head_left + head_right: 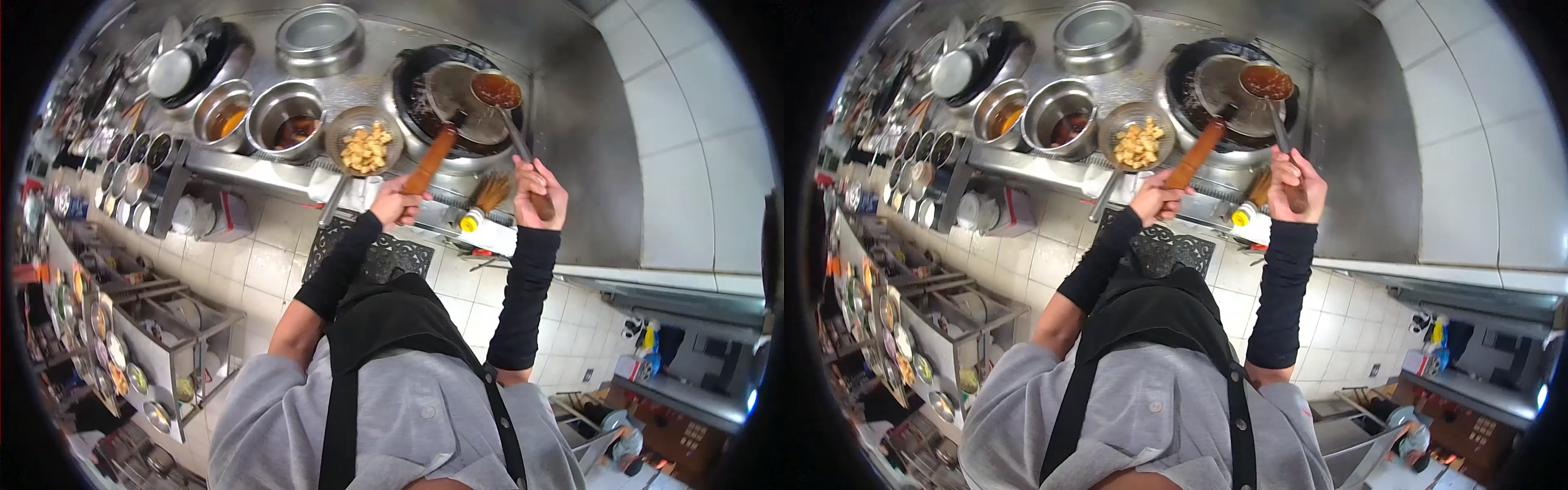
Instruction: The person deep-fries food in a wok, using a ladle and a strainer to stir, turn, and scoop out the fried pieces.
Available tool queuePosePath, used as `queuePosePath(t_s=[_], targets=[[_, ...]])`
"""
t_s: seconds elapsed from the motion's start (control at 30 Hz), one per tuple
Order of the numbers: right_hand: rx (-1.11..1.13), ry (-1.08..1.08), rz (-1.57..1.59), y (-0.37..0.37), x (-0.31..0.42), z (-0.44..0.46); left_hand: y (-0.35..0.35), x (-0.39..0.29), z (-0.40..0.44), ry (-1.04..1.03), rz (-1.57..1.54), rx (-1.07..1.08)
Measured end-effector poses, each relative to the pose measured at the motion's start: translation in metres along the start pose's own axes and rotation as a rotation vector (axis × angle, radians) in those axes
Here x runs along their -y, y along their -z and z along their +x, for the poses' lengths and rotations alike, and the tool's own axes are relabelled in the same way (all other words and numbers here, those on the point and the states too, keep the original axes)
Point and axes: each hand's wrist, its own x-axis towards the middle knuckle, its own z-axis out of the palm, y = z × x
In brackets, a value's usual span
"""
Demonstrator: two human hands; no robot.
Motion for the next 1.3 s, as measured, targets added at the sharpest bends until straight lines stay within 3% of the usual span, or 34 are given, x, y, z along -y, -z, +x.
queuePosePath(t_s=[0.33,0.43,0.53,0.63,0.7,0.83,0.9,0.97,1.0,1.03,1.07,1.13,1.2,1.3], targets=[[0.050,-0.277,0.137,-0.039,-0.113,0.018,-0.006,-0.003,0.012,0.057,-0.122,0.071],[0.022,-0.339,0.098,-0.046,-0.151,0.028,0.001,-0.004,0.014,0.013,0.018,0.061],[0.047,-0.420,-0.028,-0.040,-0.179,0.050,0.024,0.031,0.041,-0.219,0.032,0.004],[0.005,-0.372,-0.407,-0.044,-0.208,0.065,0.034,0.029,0.038,-0.246,-0.021,-0.022],[-0.042,-0.278,-0.864,-0.047,-0.222,0.071,0.038,0.027,0.032,-0.235,-0.056,-0.037],[0.146,-0.020,-1.682,-0.054,-0.229,0.066,0.043,0.022,0.021,-0.200,-0.104,-0.044],[0.301,0.362,-1.974,-0.040,-0.222,0.065,0.044,0.018,0.018,-0.150,-0.137,-0.035],[0.496,0.961,-2.113,-0.010,-0.208,0.068,0.038,0.005,0.011,-0.067,-0.145,-0.006],[0.405,0.965,-2.198,-0.013,-0.198,0.058,0.030,-0.009,0.002,0.000,-0.113,0.027],[0.144,0.691,-2.182,-0.036,-0.193,0.035,0.024,-0.027,-0.007,0.036,0.002,0.083],[0.033,0.606,-2.106,-0.041,-0.180,0.024,0.009,-0.038,-0.019,0.051,-0.162,0.042],[-0.161,0.573,-1.999,-0.038,-0.152,0.012,0.012,-0.043,-0.029,0.037,-0.146,0.050],[-0.265,0.754,-1.985,-0.016,-0.125,0.010,0.016,-0.045,-0.034,0.054,-0.166,0.037],[-0.461,0.827,-1.972,0.032,-0.080,0.014,0.014,-0.053,-0.044,0.029,-0.101,0.014]])
